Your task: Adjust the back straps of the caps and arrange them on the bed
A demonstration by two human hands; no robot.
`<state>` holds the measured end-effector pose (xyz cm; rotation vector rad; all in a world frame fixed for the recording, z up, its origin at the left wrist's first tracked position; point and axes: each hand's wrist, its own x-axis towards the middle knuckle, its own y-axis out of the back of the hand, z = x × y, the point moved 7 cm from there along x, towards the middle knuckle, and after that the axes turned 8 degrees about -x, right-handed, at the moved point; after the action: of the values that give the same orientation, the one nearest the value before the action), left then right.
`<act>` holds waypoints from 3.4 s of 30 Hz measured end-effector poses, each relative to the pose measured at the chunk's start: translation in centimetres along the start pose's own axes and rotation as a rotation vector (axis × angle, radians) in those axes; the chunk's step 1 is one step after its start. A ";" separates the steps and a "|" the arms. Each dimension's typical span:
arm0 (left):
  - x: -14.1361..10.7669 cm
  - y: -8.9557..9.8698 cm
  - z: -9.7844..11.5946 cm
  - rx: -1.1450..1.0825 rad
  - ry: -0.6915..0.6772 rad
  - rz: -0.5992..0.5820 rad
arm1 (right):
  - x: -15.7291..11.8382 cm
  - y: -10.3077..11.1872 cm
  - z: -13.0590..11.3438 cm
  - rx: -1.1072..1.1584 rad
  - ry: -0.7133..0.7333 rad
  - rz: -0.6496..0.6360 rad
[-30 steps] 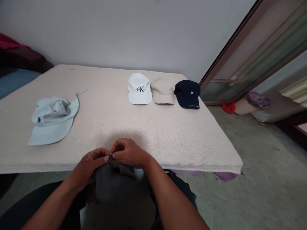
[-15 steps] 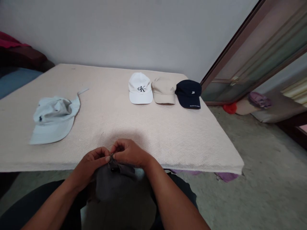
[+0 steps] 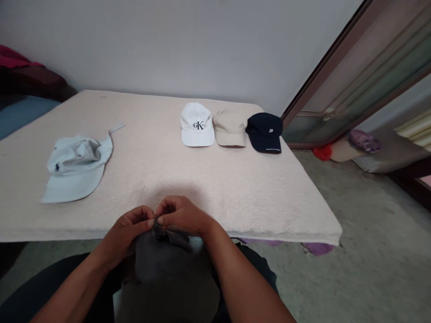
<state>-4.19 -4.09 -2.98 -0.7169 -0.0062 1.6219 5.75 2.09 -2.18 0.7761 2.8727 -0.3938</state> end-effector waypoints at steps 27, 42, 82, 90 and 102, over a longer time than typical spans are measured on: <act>-0.3 0.3 0.4 0.095 0.010 0.042 | -0.1 0.4 -0.2 -0.036 0.006 0.073; -0.1 0.5 0.3 0.186 0.035 0.073 | 0.0 0.6 -0.4 -0.294 0.042 0.123; 0.2 -1.0 1.8 -0.113 -0.158 0.078 | -1.0 0.9 -1.1 0.184 -0.006 0.136; 0.2 -1.4 1.7 -0.136 -0.142 0.059 | -1.6 0.7 -1.2 0.161 -0.004 0.121; 0.0 -1.2 1.8 -0.057 -0.156 0.049 | -1.4 0.5 -1.0 0.186 -0.047 0.108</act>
<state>-3.92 -3.18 -1.05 -0.6366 -0.1492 1.7269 7.16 2.17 -1.06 0.9333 2.7633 -0.6623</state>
